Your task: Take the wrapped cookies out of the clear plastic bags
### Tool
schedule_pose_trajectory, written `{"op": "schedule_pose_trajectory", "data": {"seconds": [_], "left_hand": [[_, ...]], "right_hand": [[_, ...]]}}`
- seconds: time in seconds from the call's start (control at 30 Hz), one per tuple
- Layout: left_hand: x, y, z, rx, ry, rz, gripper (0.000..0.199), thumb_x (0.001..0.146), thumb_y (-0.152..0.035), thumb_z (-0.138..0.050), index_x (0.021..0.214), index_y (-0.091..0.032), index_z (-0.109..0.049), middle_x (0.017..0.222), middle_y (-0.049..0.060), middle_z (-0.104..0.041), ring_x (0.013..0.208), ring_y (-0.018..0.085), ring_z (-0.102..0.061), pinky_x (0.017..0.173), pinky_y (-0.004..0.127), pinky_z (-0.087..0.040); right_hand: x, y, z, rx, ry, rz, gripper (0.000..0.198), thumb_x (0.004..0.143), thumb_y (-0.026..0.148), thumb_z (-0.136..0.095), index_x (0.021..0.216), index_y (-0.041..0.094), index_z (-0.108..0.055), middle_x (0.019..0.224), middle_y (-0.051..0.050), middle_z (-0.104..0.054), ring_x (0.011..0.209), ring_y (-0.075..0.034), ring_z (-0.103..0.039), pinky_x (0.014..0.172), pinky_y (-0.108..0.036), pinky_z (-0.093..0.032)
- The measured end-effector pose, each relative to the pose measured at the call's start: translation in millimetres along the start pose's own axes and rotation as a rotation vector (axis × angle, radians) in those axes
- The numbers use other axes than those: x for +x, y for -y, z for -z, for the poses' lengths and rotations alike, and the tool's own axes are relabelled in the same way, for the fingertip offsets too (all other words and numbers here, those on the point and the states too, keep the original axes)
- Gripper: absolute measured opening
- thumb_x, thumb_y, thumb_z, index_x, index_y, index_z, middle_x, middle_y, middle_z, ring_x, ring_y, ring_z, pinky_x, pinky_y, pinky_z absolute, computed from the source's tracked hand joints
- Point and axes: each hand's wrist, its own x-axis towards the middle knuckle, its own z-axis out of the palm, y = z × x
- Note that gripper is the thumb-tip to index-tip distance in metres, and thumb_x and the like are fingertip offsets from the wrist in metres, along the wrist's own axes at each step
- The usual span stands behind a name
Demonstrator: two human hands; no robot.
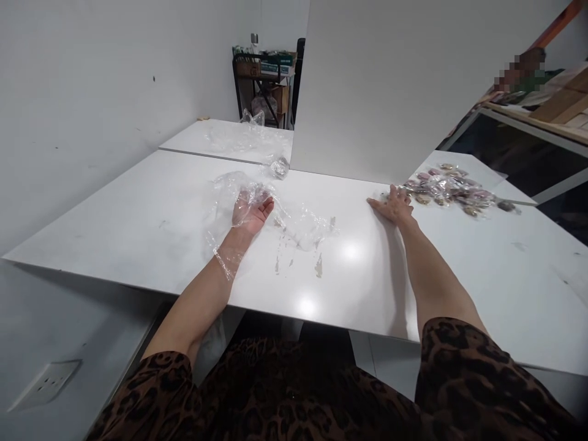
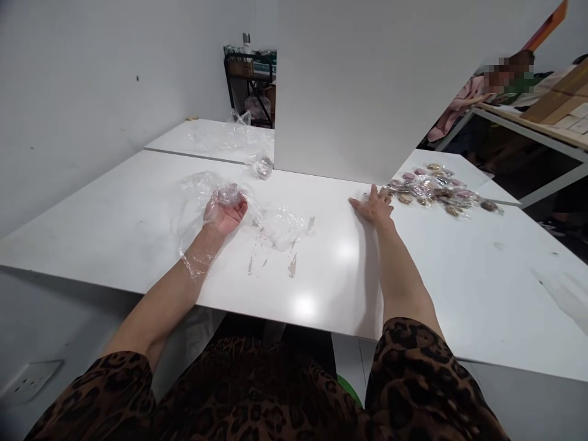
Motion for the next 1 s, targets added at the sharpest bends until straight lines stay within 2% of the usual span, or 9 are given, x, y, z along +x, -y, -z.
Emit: {"op": "schedule_pose_trajectory", "data": {"seconds": [0.1, 0.23, 0.3, 0.37, 0.53, 0.63, 0.77, 0.9, 1.0], "left_hand": [[-1.9, -0.3, -2.9, 0.011, -0.016, 0.002, 0.043, 0.108, -0.042, -0.035, 0.095, -0.018, -0.068, 0.064, 0.004, -0.072, 0.054, 0.015, -0.069, 0.057, 0.025, -0.06], [-1.7, 0.4, -4.8, 0.02, -0.021, 0.009, 0.045, 0.109, -0.043, -0.033, 0.096, -0.018, -0.069, 0.064, 0.004, -0.072, 0.053, 0.015, -0.069, 0.056, 0.025, -0.06], [-1.2, 0.9, -4.9, 0.028, -0.031, 0.015, 0.044, 0.108, -0.043, -0.034, 0.1, -0.018, -0.07, 0.063, 0.004, -0.072, 0.053, 0.015, -0.069, 0.057, 0.024, -0.06], [-1.1, 1.4, -4.9, 0.036, -0.042, 0.021, 0.043, 0.108, -0.044, -0.036, 0.105, -0.018, -0.07, 0.064, 0.004, -0.072, 0.054, 0.015, -0.068, 0.058, 0.024, -0.06], [-1.2, 1.4, -4.7, 0.04, -0.051, 0.01, 0.044, 0.107, -0.046, -0.037, 0.108, -0.016, -0.069, 0.065, 0.004, -0.071, 0.054, 0.014, -0.068, 0.059, 0.023, -0.06], [-0.2, 1.0, -4.3, 0.048, -0.027, 0.001, 0.044, 0.108, -0.046, -0.037, 0.105, -0.016, -0.069, 0.064, 0.003, -0.07, 0.053, 0.014, -0.067, 0.057, 0.022, -0.059], [3.5, 0.7, -1.9, 0.062, -0.009, -0.015, 0.046, 0.108, -0.046, -0.033, 0.097, -0.016, -0.067, 0.064, 0.003, -0.071, 0.053, 0.014, -0.068, 0.055, 0.023, -0.058], [10.1, -0.1, 3.8, 0.07, -0.026, -0.021, 0.045, 0.107, -0.048, -0.037, 0.097, -0.016, -0.067, 0.066, 0.004, -0.072, 0.055, 0.015, -0.069, 0.055, 0.023, -0.059], [14.1, -1.1, 7.9, 0.079, -0.039, -0.027, 0.044, 0.107, -0.048, -0.038, 0.097, -0.017, -0.067, 0.067, 0.004, -0.073, 0.055, 0.015, -0.069, 0.054, 0.023, -0.059]], "right_hand": [[8.5, -9.2, -2.7, -0.059, 0.002, 0.059, 0.093, 0.093, 0.075, -0.045, 0.16, 0.011, -0.036, 0.166, -0.03, -0.031, 0.15, -0.048, -0.033, 0.117, -0.069, -0.031], [1.6, -14.2, -5.9, -0.149, -0.148, 0.154, 0.069, 0.1, 0.06, -0.042, 0.138, 0.005, -0.057, 0.145, -0.03, -0.054, 0.139, -0.044, -0.046, 0.112, -0.059, -0.04], [-8.4, -13.8, -6.2, -0.159, -0.172, 0.156, 0.057, 0.102, 0.048, -0.041, 0.131, 0.004, -0.061, 0.135, -0.029, -0.061, 0.129, -0.04, -0.055, 0.109, -0.053, -0.044], [-20.7, -15.3, -4.6, -0.152, -0.162, 0.168, 0.056, 0.102, 0.047, -0.038, 0.133, 0.005, -0.059, 0.133, -0.028, -0.062, 0.125, -0.039, -0.057, 0.107, -0.052, -0.046], [-46.0, -42.9, 11.0, -0.061, 0.087, 0.376, 0.089, 0.091, 0.073, -0.044, 0.158, 0.014, -0.036, 0.15, -0.025, -0.051, 0.139, -0.046, -0.045, 0.112, -0.062, -0.042], [-51.9, -65.1, 28.5, 0.029, 0.282, 0.437, 0.093, 0.086, 0.066, -0.054, 0.162, 0.017, -0.03, 0.155, -0.021, -0.05, 0.14, -0.043, -0.048, 0.116, -0.059, -0.041], [-58.6, -68.2, 52.2, 0.028, 0.475, 0.376, 0.094, 0.076, 0.049, -0.066, 0.16, 0.022, -0.034, 0.149, -0.016, -0.057, 0.131, -0.037, -0.059, 0.109, -0.049, -0.051], [-67.4, -50.2, 57.8, -0.088, 0.505, 0.424, 0.086, 0.067, 0.032, -0.069, 0.15, 0.022, -0.049, 0.146, -0.016, -0.058, 0.129, -0.037, -0.059, 0.103, -0.046, -0.053], [-72.6, -45.5, 47.7, -0.138, 0.409, 0.512, 0.073, 0.064, 0.023, -0.065, 0.136, 0.018, -0.06, 0.139, -0.019, -0.061, 0.126, -0.039, -0.057, 0.102, -0.049, -0.051]]}}
